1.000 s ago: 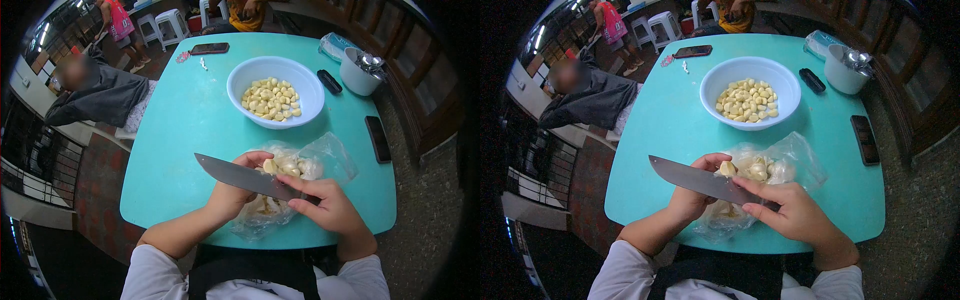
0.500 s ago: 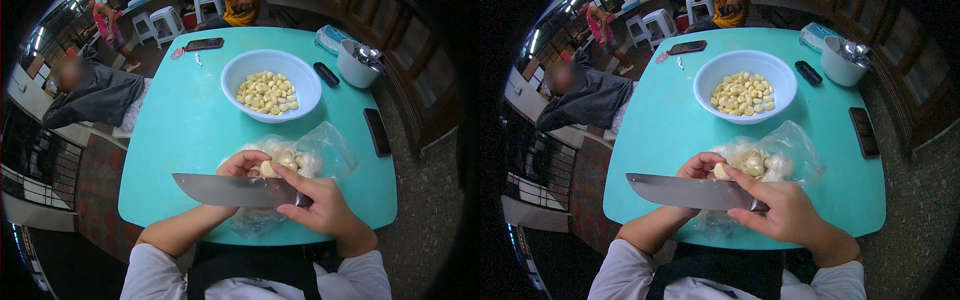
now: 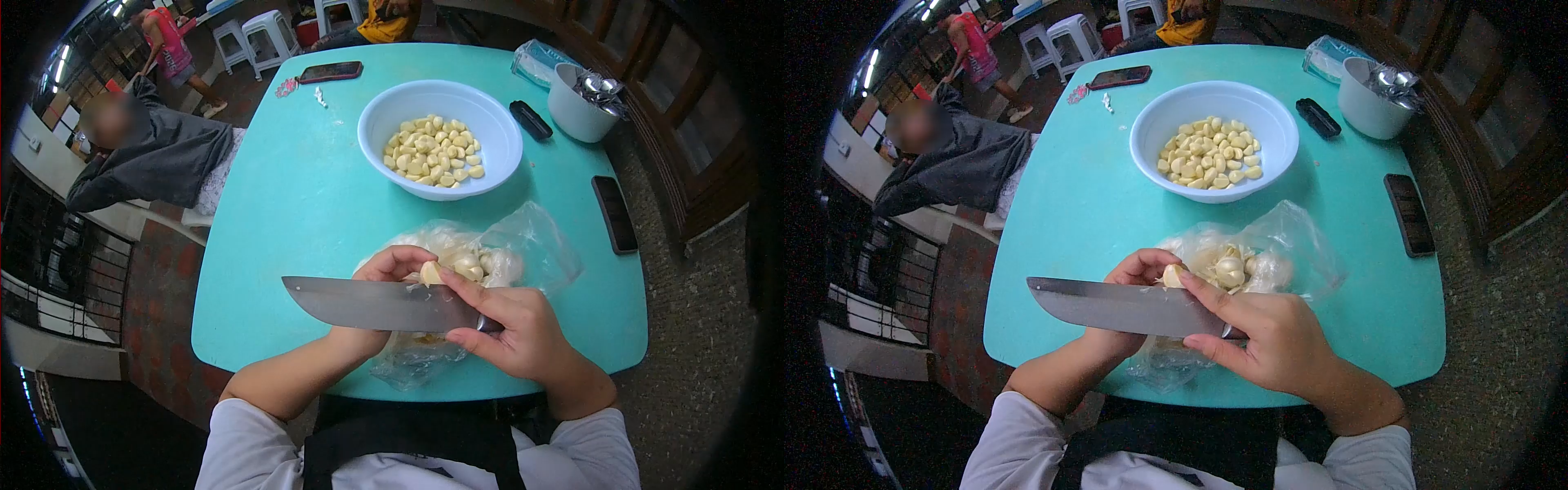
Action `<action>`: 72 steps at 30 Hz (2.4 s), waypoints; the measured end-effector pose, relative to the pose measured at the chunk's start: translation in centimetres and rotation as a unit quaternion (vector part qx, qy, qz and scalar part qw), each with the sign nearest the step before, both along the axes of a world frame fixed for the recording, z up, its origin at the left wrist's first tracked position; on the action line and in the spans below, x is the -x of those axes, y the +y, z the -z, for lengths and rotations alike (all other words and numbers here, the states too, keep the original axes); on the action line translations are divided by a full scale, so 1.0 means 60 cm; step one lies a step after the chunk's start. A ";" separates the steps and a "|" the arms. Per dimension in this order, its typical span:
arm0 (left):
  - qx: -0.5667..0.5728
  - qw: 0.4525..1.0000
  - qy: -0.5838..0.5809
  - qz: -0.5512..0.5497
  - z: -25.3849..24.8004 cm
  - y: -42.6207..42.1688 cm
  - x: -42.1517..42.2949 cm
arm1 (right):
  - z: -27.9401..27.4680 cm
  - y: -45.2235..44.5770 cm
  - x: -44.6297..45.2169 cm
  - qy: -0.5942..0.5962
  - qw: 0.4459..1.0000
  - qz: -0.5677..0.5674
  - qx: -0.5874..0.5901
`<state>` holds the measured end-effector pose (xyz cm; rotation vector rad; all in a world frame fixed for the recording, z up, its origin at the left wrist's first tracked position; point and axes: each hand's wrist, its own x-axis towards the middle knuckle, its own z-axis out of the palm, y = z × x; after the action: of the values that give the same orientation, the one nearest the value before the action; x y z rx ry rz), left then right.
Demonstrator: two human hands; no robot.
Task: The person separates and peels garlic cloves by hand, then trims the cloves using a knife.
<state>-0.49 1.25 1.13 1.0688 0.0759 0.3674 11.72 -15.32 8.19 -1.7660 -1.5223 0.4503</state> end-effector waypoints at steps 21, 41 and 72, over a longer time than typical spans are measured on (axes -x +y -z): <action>-0.025 0.996 0.090 0.003 -0.047 0.003 0.010 | 0.010 0.017 0.003 0.138 0.986 0.035 -0.081; -0.063 0.997 0.040 -0.010 -0.003 0.007 0.004 | 0.000 0.012 -0.002 0.127 0.990 -0.057 -0.020; 0.029 0.999 0.019 0.037 0.022 0.008 -0.011 | -0.029 0.008 0.009 0.181 0.982 -0.043 0.034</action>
<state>0.18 1.72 -0.19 1.0188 0.0794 0.2771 11.17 -14.86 9.93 -1.5676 -1.3388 0.8283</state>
